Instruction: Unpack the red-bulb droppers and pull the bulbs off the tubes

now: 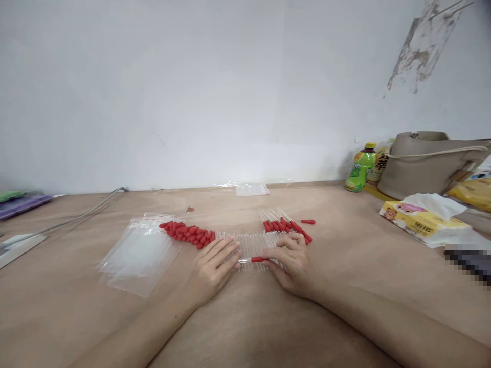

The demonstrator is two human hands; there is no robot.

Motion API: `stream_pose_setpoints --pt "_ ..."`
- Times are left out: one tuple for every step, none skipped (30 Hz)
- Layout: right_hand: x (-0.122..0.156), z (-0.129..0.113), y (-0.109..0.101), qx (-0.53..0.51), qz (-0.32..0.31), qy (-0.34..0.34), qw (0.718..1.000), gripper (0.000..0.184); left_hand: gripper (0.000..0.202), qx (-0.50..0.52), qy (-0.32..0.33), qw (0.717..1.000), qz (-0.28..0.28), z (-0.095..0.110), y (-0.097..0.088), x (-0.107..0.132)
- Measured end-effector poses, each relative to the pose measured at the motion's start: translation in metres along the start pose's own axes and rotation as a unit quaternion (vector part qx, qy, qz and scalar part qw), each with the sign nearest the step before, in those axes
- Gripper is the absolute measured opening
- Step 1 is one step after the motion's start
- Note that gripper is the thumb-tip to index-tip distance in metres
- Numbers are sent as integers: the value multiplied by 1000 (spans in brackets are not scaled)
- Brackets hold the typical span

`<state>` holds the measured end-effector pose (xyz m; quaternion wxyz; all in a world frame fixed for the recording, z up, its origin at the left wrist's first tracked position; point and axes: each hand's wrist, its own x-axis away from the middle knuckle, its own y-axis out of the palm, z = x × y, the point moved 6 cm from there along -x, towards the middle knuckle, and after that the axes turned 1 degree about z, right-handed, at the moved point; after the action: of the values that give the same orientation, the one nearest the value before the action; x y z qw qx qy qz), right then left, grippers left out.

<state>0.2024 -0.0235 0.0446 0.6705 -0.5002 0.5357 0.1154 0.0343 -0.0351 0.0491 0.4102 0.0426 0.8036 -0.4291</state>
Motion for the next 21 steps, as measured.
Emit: stream_pose_setpoints --pt "0 -2 0 1 -4 -3 1000 12 17 0 1 1000 6 1 1 0" --pt "-1 -3 1 3 -9 -5 1000 13 15 0 0 1000 11 2 1 0" --pt "-2 -4 1 6 -15 -9 1000 14 13 2 0 1000 15 4 2 -1" --pt "-3 -6 2 10 -22 -15 1000 17 12 4 0 1000 17 5 2 -2" --pt "-5 -9 3 13 -28 -25 999 20 12 8 1 1000 16 7 3 -3" --pt "-6 -12 4 17 -32 -36 999 23 11 11 2 1000 15 9 3 -4" --pt "-7 -15 5 21 -33 -48 998 24 11 15 4 1000 13 11 4 -5" --pt "-8 -17 6 25 -31 -59 997 22 12 19 8 1000 10 13 4 -6" --pt "-9 -19 7 30 -27 -67 997 18 12 24 13 1000 5 15 5 -6" --pt "-9 -21 7 34 -23 -75 996 13 13 31 17 999 -3 16 5 -7" --pt "-9 -22 8 38 -21 -85 995 9 13 39 22 999 -11 18 6 -7" --pt "-9 -23 9 41 -22 -97 994 7 13 49 27 998 -18 19 6 -7" --pt "-8 -24 9 43 -22 -109 993 6 14 59 30 998 -21 20 6 -6" --pt "-8 -25 9 46 -24 -121 991 6 13 69 33 997 -21 20 6 -6" --pt "-7 -25 9 48 -25 -131 990 6 13 78 33 996 -18 20 6 -5" --pt "-6 -26 9 51 -26 -140 989 6 13 86 33 996 -15 20 5 -4" --pt "-6 -25 9 55 -26 -146 987 6 13 94 31 995 -14 19 4 -3" --pt "-5 -25 8 58 -25 -151 987 7 13 102 29 994 -14 19 4 -3" --pt "-4 -25 8 60 -26 -157 985 7 13 109 27 994 -16 19 4 -2" --pt "-3 -25 9 61 -27 -164 984 8 14 114 27 993 -16 19 3 -2" --pt "-2 -25 9 60 -26 -171 983 8 14 119 28 992 -15 19 2 -2"
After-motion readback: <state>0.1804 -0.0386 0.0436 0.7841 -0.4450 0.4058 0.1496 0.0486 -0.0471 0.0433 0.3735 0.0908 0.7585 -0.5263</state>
